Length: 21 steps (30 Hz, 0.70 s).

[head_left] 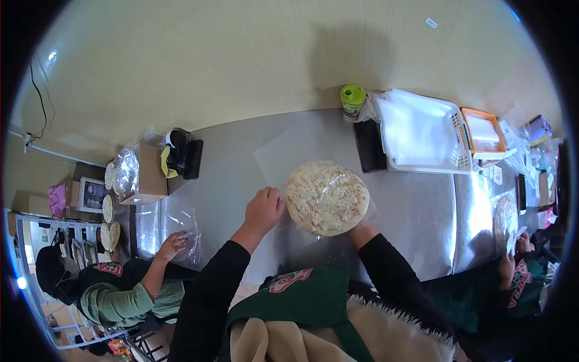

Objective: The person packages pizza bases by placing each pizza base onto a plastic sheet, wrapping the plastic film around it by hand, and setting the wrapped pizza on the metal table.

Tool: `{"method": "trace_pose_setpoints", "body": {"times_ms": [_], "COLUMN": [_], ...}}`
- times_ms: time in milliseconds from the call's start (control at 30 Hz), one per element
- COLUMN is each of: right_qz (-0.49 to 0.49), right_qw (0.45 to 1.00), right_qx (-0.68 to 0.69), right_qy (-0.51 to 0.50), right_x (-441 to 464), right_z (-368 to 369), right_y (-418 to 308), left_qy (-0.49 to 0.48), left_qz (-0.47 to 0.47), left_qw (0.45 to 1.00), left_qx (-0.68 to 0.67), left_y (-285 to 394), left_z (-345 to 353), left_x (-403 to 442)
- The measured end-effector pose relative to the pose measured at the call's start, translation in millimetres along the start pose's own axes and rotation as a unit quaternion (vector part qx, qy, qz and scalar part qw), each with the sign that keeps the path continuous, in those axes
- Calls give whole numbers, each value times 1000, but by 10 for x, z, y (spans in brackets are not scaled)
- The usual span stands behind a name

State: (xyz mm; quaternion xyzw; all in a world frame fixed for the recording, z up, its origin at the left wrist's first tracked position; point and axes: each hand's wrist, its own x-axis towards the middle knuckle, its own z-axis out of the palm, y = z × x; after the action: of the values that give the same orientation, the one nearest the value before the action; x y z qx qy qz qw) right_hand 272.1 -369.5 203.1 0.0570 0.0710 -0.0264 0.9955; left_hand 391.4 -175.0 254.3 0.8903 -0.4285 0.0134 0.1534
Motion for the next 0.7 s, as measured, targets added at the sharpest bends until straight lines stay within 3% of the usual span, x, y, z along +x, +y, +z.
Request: {"method": "trace_pose_setpoints", "body": {"times_ms": [333, 700], "right_qz": [-24, -37], "right_qw": [999, 999], "right_qx": [-6, -13], "right_qy": [-22, -20], "right_x": [276, 300], "right_z": [9, 12], "right_y": [205, 316], "left_qy": [13, -39], "left_qz": [-10, -76], "left_qw": [996, 972], "left_qx": [-83, -217], "left_y": [342, 762], "left_z": [15, -17], "left_x": [-271, -475]}}
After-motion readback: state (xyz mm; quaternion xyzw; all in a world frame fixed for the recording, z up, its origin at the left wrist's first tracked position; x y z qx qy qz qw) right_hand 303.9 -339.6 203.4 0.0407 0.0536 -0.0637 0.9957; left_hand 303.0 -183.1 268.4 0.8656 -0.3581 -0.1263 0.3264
